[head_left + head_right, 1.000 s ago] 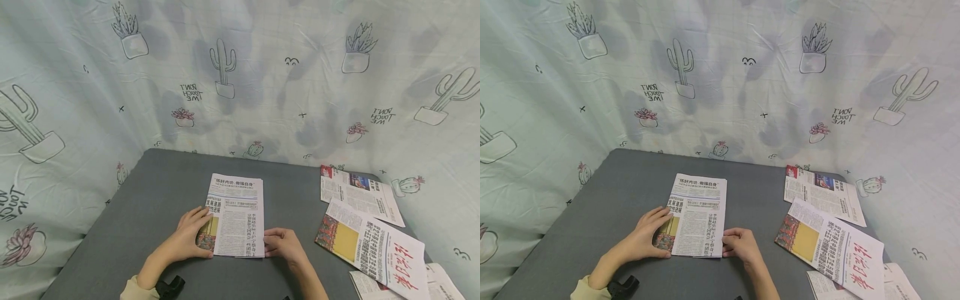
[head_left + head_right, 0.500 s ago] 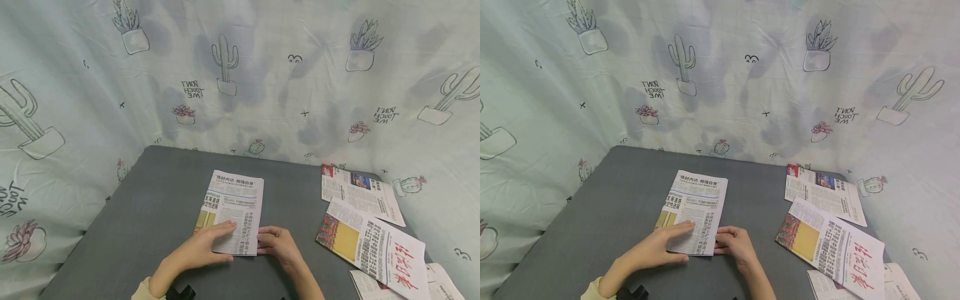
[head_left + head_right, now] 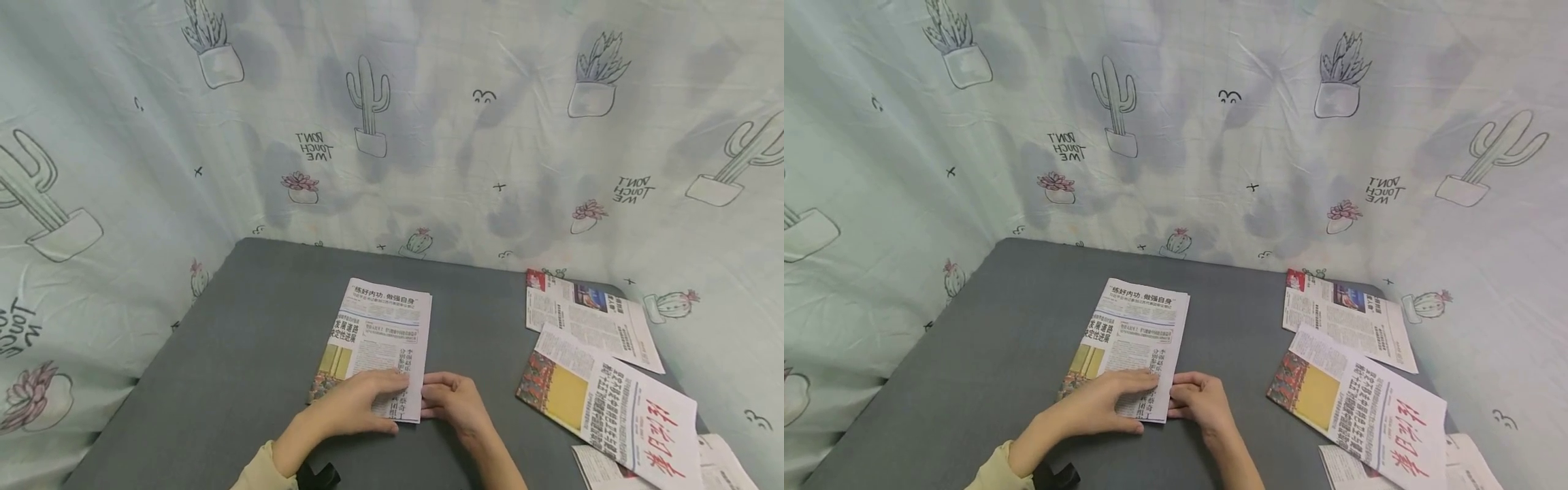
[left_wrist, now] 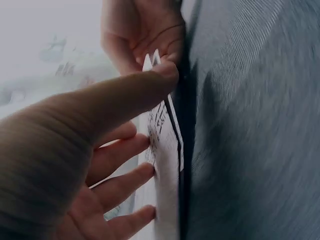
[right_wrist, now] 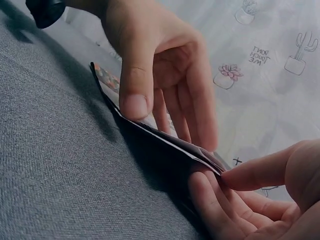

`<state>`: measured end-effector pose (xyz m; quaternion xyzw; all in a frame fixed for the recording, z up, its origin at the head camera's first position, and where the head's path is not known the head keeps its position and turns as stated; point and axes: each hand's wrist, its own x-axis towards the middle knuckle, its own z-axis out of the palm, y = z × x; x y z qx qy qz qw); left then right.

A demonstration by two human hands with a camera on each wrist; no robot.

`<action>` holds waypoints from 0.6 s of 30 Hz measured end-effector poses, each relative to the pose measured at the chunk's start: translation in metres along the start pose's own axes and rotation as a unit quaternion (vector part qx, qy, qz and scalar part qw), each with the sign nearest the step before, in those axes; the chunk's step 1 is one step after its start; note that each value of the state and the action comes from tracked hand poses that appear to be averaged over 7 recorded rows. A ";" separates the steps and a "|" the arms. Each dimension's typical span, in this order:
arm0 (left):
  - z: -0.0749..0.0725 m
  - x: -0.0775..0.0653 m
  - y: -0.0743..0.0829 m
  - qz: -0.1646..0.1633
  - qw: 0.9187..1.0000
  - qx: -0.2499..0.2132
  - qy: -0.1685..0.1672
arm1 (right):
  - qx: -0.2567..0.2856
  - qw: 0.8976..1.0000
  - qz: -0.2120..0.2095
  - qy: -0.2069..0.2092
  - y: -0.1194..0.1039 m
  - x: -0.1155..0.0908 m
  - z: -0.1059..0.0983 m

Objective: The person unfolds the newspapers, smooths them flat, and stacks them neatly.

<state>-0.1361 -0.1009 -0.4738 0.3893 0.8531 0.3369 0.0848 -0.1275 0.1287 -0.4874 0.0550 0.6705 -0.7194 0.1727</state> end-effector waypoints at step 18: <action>0.014 -0.002 -0.001 0.005 0.995 -0.047 0.093 | 0.029 0.999 -0.008 -0.044 -0.001 -0.005 0.001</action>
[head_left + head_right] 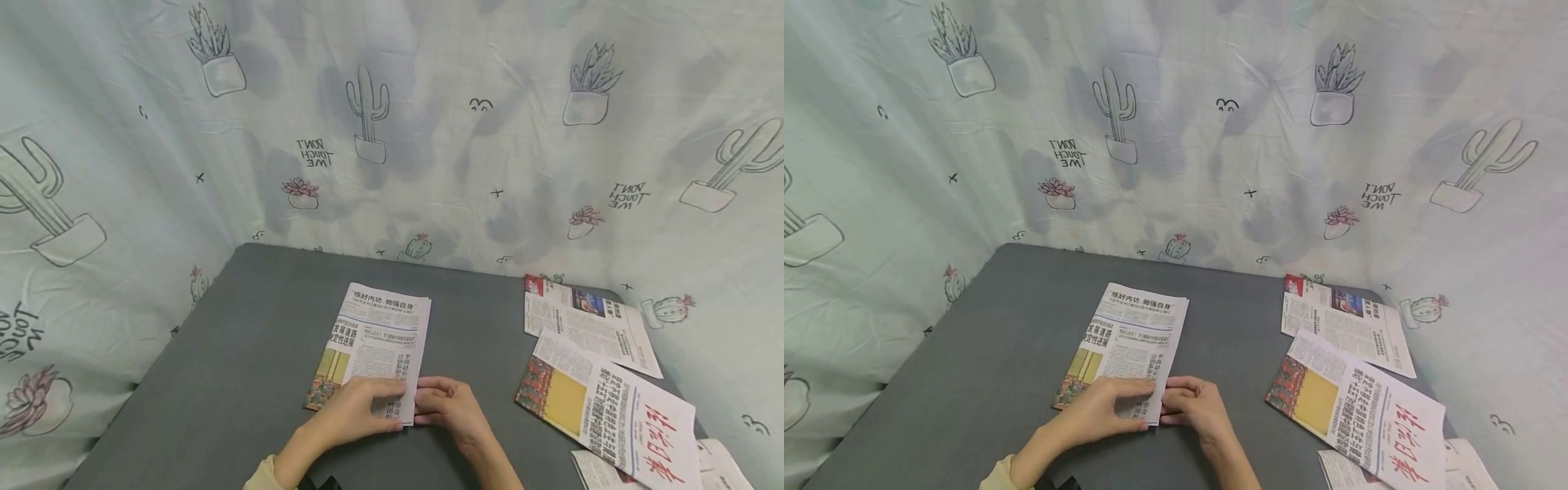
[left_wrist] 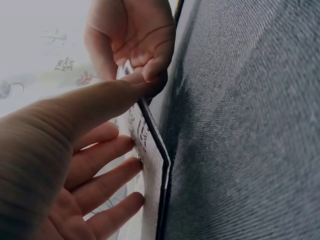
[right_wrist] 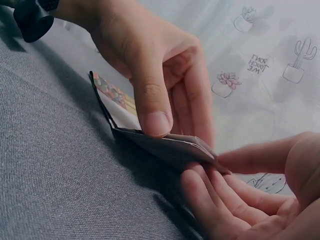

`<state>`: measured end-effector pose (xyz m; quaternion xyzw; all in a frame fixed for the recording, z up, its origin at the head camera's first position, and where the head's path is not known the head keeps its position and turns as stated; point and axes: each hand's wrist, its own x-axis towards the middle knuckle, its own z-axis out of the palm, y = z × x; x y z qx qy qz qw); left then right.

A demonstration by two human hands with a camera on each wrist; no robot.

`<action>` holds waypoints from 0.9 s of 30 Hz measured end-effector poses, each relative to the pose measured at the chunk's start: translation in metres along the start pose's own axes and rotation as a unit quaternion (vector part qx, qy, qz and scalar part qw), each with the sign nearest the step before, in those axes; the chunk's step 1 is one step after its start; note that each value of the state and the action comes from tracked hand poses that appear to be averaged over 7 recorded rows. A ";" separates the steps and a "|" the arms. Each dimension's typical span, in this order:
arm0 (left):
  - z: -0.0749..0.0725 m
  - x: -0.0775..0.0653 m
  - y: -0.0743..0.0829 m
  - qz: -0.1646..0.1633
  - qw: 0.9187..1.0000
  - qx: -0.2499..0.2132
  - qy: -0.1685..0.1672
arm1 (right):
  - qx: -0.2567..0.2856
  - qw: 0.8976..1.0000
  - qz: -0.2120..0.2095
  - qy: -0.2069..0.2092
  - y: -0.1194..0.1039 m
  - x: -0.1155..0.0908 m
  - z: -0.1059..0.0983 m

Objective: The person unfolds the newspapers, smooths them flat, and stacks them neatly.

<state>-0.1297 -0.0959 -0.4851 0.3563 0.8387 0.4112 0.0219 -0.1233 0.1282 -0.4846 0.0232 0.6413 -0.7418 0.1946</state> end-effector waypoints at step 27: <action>0.000 -0.001 -0.002 -0.063 0.996 -0.055 0.016 | 0.005 1.000 0.009 -0.014 -0.002 -0.001 0.005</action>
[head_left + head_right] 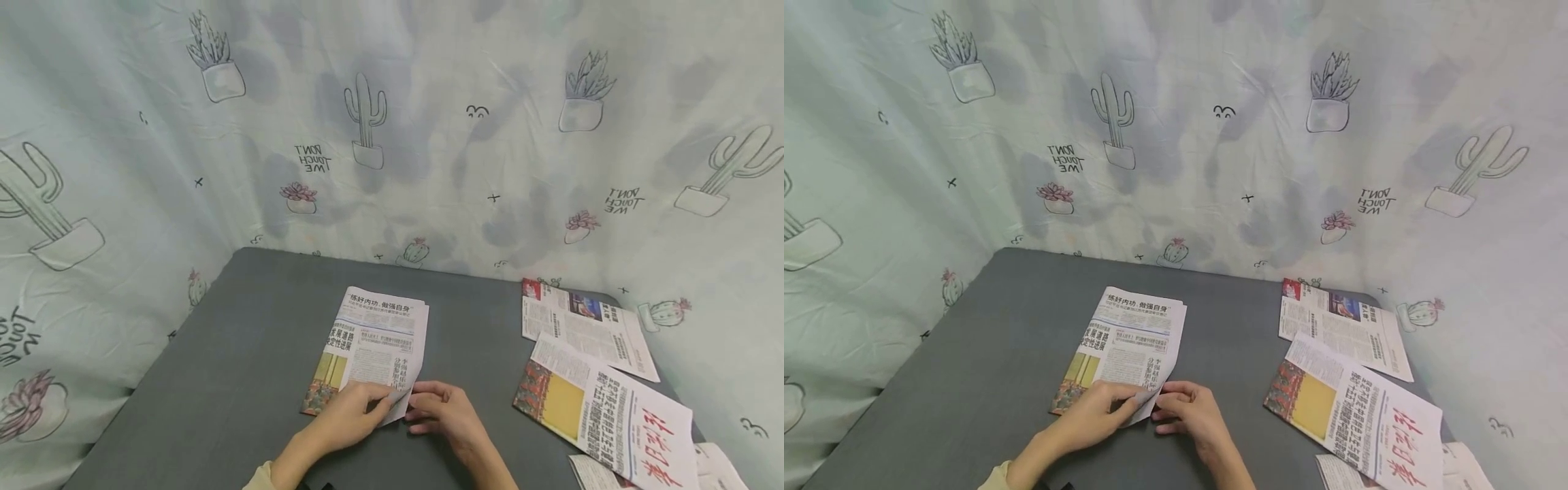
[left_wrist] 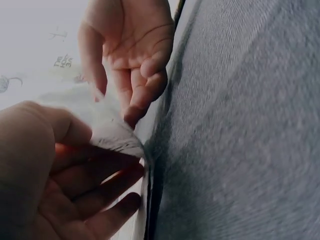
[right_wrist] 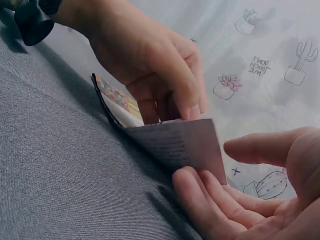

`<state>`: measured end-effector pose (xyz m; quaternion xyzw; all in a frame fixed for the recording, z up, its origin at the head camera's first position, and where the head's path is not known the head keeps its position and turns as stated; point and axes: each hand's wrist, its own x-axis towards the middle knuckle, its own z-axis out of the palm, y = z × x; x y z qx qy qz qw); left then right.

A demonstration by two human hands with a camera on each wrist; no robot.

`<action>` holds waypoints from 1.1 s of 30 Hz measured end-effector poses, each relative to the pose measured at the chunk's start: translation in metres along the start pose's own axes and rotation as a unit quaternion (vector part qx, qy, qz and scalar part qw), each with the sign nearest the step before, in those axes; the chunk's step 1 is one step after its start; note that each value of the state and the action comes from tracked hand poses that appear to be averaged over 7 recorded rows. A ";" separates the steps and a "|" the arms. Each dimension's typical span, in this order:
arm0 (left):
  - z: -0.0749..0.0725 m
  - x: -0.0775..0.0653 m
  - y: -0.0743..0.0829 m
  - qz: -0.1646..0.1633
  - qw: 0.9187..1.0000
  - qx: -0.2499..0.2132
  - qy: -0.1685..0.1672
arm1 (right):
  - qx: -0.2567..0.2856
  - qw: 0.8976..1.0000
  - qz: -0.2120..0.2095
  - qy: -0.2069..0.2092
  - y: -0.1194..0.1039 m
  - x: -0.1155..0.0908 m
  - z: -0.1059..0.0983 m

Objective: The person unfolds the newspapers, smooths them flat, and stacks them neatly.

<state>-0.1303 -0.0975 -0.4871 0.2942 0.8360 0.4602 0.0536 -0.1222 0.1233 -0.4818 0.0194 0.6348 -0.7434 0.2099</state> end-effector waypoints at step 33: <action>0.015 0.000 0.003 -0.007 0.997 0.008 0.070 | -0.103 0.989 -0.037 0.095 0.010 0.001 -0.001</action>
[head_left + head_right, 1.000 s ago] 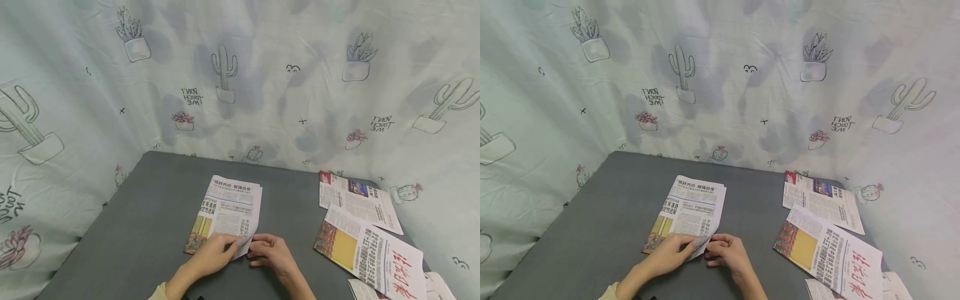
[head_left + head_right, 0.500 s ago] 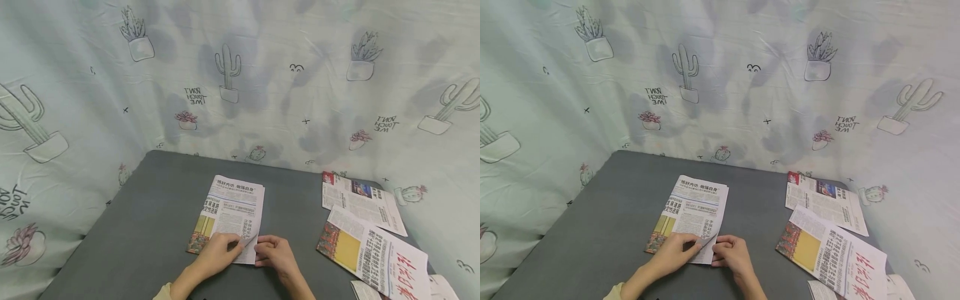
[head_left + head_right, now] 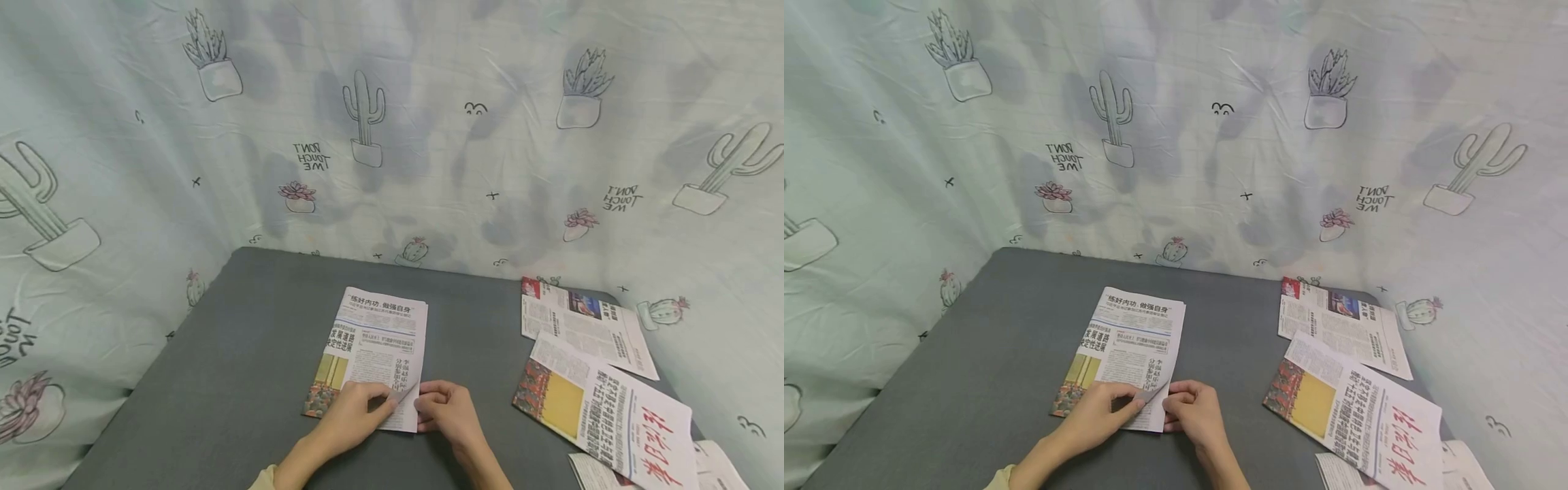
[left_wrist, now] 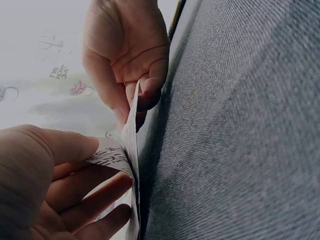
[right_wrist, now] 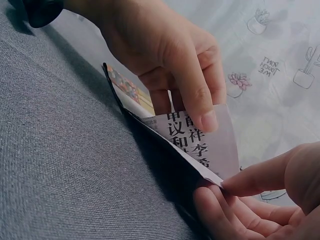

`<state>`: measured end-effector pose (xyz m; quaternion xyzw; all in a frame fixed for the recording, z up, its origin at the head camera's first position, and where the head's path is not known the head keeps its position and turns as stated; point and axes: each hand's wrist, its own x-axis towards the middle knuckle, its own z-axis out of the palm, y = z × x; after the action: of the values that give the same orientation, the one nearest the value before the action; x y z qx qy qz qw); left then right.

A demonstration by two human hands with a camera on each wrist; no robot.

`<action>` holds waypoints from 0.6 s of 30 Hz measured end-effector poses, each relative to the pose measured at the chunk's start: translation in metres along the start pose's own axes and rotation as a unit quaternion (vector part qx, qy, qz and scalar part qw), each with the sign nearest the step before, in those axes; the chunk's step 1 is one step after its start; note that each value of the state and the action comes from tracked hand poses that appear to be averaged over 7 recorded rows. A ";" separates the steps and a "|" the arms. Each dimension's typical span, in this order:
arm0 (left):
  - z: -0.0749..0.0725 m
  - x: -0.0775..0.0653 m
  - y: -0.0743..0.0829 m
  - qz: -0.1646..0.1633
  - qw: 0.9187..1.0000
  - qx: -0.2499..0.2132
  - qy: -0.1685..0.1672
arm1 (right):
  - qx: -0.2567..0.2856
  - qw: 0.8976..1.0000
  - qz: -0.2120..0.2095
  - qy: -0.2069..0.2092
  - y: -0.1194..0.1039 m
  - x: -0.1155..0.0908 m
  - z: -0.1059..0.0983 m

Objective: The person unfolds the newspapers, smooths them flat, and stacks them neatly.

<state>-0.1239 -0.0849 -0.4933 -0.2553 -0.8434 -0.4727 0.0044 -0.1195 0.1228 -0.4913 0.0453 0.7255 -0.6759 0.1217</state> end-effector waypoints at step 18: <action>-0.018 0.000 -0.003 -0.038 0.982 -0.069 0.172 | -0.018 0.998 -0.035 0.055 -0.002 0.003 -0.005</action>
<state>-0.1298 -0.1002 -0.4861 -0.1376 -0.8044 -0.5666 0.1139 -0.1230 0.1273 -0.4898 0.0547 0.7440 -0.6633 0.0591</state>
